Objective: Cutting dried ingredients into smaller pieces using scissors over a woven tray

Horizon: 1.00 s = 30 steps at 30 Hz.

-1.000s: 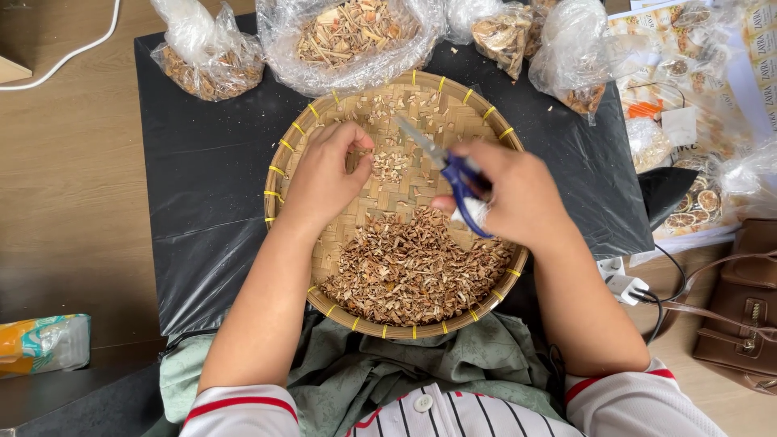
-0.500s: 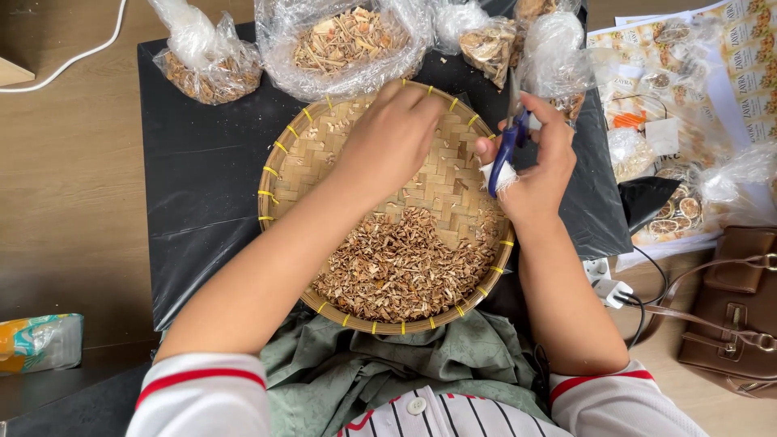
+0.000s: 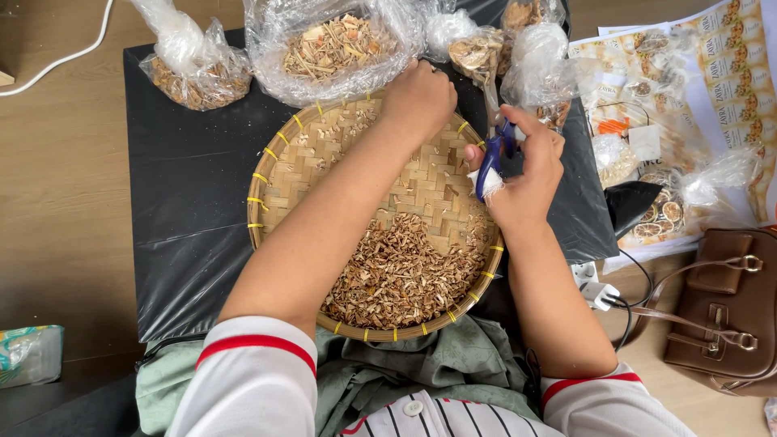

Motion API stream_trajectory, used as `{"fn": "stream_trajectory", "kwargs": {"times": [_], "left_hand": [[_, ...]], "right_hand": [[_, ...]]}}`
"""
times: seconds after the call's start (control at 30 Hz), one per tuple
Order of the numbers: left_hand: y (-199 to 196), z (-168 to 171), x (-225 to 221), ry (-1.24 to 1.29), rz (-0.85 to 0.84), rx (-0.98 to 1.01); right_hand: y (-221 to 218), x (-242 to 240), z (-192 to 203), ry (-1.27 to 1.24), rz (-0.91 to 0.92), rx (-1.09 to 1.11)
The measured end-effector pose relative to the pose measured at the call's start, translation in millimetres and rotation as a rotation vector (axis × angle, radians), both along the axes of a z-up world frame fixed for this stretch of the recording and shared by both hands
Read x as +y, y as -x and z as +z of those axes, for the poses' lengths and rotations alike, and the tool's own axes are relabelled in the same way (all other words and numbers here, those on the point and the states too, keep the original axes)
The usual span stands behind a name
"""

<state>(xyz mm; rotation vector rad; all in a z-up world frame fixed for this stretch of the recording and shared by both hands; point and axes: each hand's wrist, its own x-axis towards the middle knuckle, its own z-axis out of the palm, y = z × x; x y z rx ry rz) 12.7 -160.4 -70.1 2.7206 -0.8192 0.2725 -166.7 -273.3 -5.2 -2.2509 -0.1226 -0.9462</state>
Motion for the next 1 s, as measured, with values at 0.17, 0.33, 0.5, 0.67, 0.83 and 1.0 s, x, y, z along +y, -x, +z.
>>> {"fn": "stream_trajectory", "kwargs": {"times": [0.17, 0.33, 0.5, 0.67, 0.83, 1.0], "left_hand": [[-1.1, -2.0, -0.6, 0.032, -0.015, -0.019], [-1.3, 2.4, -1.4, 0.019, -0.016, -0.001], [-2.2, 11.5, -3.6, -0.066, -0.053, 0.129], [-2.0, 6.7, -1.9, -0.008, -0.058, 0.104], [17.4, 20.3, 9.1, 0.116, -0.124, -0.107], [64.6, 52.9, 50.1, 0.248, -0.287, -0.028]], "right_hand": [[-1.4, -0.5, -1.7, 0.0, -0.012, 0.005], [-1.4, 0.2, -1.9, 0.002, -0.011, 0.013], [-2.1, 1.1, 0.3, 0.012, -0.018, 0.023], [-3.9, -0.2, -4.4, 0.039, -0.028, 0.047], [-3.8, -0.7, -4.4, 0.049, -0.029, 0.032], [-3.0, -1.0, -2.6, 0.078, -0.016, 0.019]]}}
